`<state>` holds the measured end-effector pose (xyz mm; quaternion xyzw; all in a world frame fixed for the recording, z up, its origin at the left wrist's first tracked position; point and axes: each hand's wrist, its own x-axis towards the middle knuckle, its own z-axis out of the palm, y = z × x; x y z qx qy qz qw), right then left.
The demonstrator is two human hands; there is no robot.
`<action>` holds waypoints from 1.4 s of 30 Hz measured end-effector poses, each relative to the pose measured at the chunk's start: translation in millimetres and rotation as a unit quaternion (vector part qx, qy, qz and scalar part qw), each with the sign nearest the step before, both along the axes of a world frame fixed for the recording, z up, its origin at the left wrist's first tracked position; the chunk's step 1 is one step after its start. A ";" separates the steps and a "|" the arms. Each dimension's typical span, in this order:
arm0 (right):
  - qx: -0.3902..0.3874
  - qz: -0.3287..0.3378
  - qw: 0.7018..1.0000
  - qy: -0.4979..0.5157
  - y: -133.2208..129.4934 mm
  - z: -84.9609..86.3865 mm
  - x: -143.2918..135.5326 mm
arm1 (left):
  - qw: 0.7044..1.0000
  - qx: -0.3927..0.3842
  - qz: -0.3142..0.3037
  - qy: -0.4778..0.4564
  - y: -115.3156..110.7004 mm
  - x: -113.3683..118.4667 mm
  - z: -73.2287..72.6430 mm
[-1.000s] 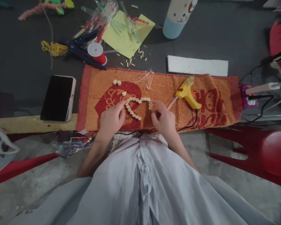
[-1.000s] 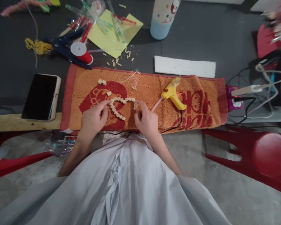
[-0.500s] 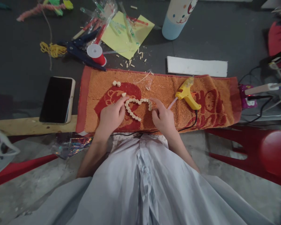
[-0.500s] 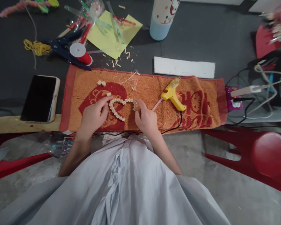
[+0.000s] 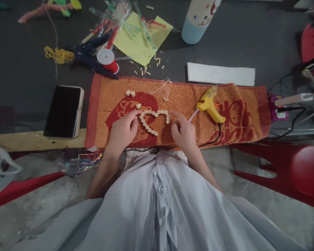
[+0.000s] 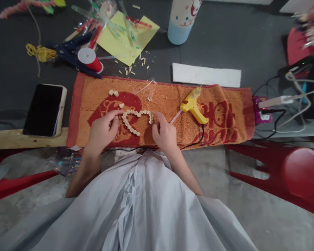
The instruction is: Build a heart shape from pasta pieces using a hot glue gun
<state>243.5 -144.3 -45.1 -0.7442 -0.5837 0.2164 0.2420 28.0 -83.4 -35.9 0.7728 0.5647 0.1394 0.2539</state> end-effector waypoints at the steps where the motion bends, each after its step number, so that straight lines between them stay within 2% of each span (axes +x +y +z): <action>1: 0.000 -0.007 1.000 0.004 -0.7 -0.7 0.3 | 1.000 -0.001 0.004 -0.003 -0.9 -0.7 0.0; 15: 0.003 -0.025 1.000 0.012 -2.0 -1.5 -1.0 | 1.000 0.004 0.007 -0.005 -5.0 -1.5 -4.2; 42: 0.009 -0.028 0.999 0.018 -0.5 -6.9 0.5 | 1.000 -0.009 0.014 0.001 -5.2 -1.3 -2.3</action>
